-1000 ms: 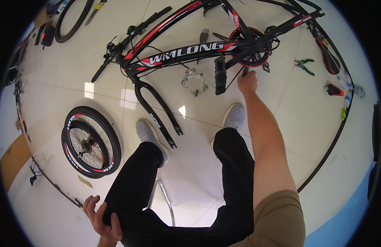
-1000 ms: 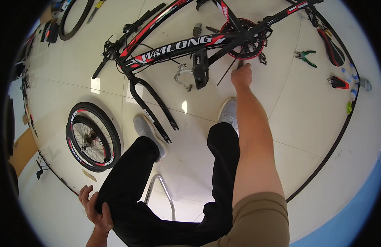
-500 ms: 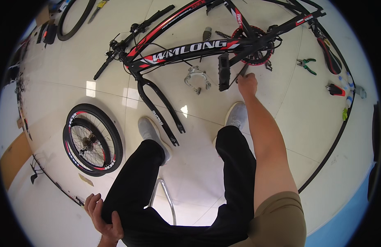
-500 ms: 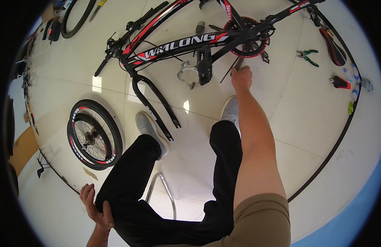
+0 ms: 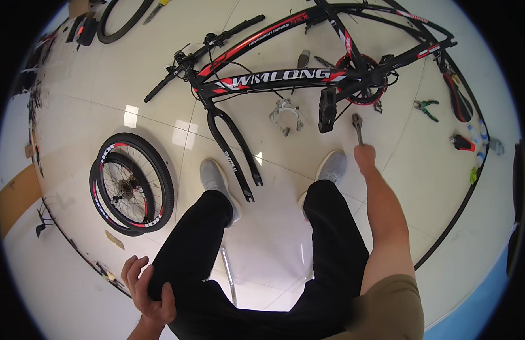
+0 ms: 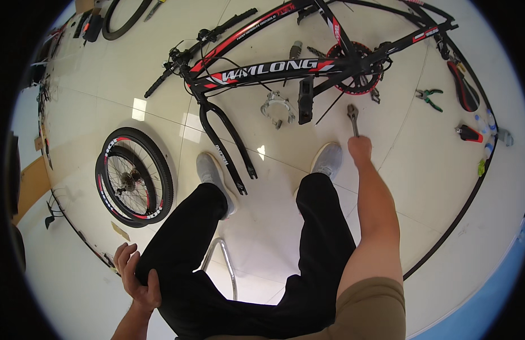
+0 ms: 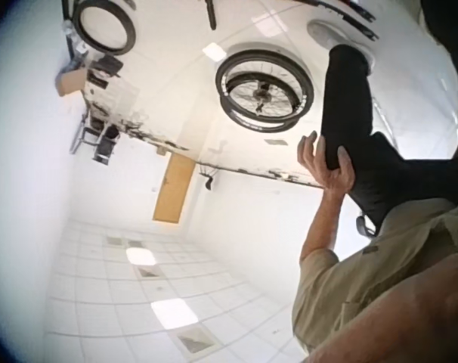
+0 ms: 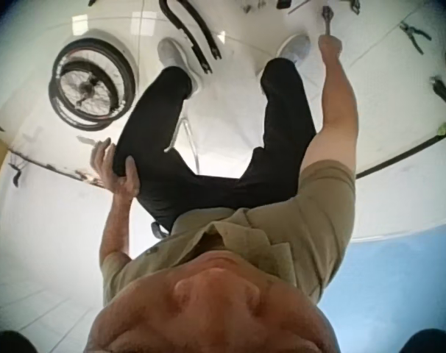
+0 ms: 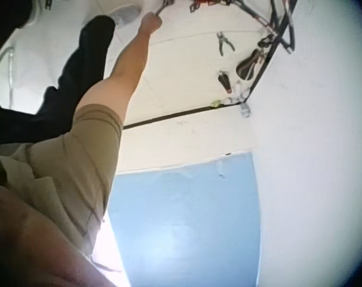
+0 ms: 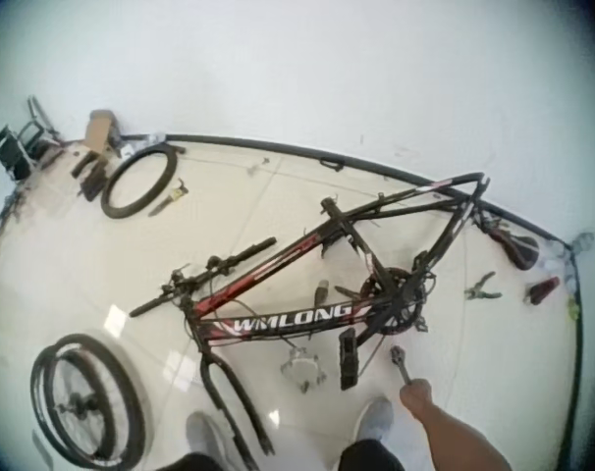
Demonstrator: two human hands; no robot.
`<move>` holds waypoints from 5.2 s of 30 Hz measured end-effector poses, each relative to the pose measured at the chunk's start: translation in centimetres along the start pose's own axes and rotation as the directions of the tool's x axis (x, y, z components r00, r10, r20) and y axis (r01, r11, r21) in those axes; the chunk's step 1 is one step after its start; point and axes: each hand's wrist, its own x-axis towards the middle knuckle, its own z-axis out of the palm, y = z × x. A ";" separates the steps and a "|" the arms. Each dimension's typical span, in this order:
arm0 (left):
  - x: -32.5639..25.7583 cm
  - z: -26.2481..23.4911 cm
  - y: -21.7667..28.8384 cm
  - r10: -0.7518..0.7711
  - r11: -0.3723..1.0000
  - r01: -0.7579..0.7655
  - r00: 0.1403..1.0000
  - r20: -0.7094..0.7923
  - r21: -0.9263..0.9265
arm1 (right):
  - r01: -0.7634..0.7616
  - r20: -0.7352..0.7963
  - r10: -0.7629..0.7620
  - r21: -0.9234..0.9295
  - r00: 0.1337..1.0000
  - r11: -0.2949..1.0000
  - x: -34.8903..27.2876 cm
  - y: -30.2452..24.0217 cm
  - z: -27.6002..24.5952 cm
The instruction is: The person assembles a bicycle by attaching the handlebar to the frame and tightening it with a wrench. They then pick up a wheel and position it near the frame.
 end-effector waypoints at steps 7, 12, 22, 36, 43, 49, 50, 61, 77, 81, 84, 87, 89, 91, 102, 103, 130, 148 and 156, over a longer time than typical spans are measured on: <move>-1.1 0.1 0.7 0.021 0.996 -0.032 0.991 -0.133 -0.084 | -0.371 0.216 0.304 0.624 0.928 0.688 -11.0 -6.9 -9.7; -2.4 0.0 1.0 0.021 0.989 -0.057 0.967 -0.253 -0.137 | 0.227 -0.264 -0.006 0.821 0.965 0.524 -18.4 -10.8 -14.9; -5.0 0.2 0.7 0.036 0.981 -0.110 0.910 -0.413 -0.157 | -0.124 0.134 -0.167 0.990 0.977 0.074 -25.9 -24.0 -23.7; -4.4 0.2 1.1 0.035 0.975 -0.135 0.880 -0.473 -0.179 | -0.036 -0.033 0.112 0.829 0.993 0.558 -19.6 -27.9 -12.4; 4.3 4.0 5.7 -0.051 0.734 -0.155 0.958 -0.281 -0.662 | -0.213 0.341 -0.215 0.862 0.915 0.460 -23.4 -33.6 -11.4; 10.3 10.8 6.9 -0.054 0.699 -0.018 0.995 -0.079 -0.715 | -0.428 0.430 -0.144 0.902 0.891 0.050 -13.2 -40.8 -5.9; 10.6 10.7 7.1 -0.040 0.694 -0.020 0.997 -0.067 -0.720 | -0.433 0.431 -0.105 0.901 0.896 0.007 -10.4 -41.1 -4.4; 10.6 6.9 6.7 -0.214 0.232 0.260 0.954 0.212 -0.937 | -0.478 0.444 -0.314 0.878 0.839 -0.036 -0.4 -45.8 7.2; 14.6 8.9 1.9 -0.587 -0.407 0.414 0.564 0.581 -0.814 | -0.389 0.335 -0.234 0.887 0.913 -0.249 -7.4 -40.5 -12.4; 15.8 7.7 3.0 -0.548 -0.204 0.341 0.737 0.396 -0.918 | -0.375 0.307 -0.225 0.839 0.925 -0.395 -11.0 -37.7 -17.1; 16.7 9.6 2.6 -0.459 -0.099 0.187 0.863 0.212 -0.977 | -0.348 0.270 -0.235 0.840 0.934 -0.416 -13.4 -34.6 -16.2; 17.2 10.3 2.2 -0.407 -0.151 0.094 0.901 0.149 -0.984 | -0.413 0.312 -0.274 0.751 0.910 -0.515 -16.6 -31.9 -13.6; 17.4 9.1 1.9 -0.401 -0.037 0.040 0.915 0.051 -0.999 | -0.468 0.360 -0.308 0.766 0.880 -0.440 -18.5 -31.6 -12.2; 17.9 8.9 1.6 -0.472 -0.065 -0.020 0.882 0.013 -0.998 | -0.533 0.419 -0.353 0.768 0.837 -0.354 -19.7 -32.2 -11.3; 19.3 9.4 -2.1 -0.534 -0.287 -0.038 0.836 0.127 -0.957 | -0.622 0.566 -0.266 0.656 0.780 -0.427 -24.6 -34.1 -9.6; 19.4 9.3 -2.1 -0.529 -0.328 -0.052 0.837 0.137 -0.943 | -0.620 0.579 -0.242 0.650 0.778 -0.439 -24.5 -34.1 -9.6; 28.6 -14.3 -6.6 0.330 0.794 -0.328 0.940 0.089 0.512 | -0.650 0.538 -0.365 0.628 0.760 -0.428 -24.6 -32.7 -9.1; 17.2 -11.1 -8.9 -0.442 0.894 0.443 0.896 0.035 -0.066 | -0.638 0.569 -0.294 0.645 0.768 -0.421 -25.1 -34.9 -10.4; 16.2 -10.6 -6.3 -0.530 0.815 0.525 0.846 0.051 -0.245 | -0.642 0.566 -0.305 0.643 0.766 -0.418 -24.8 -34.9 -10.4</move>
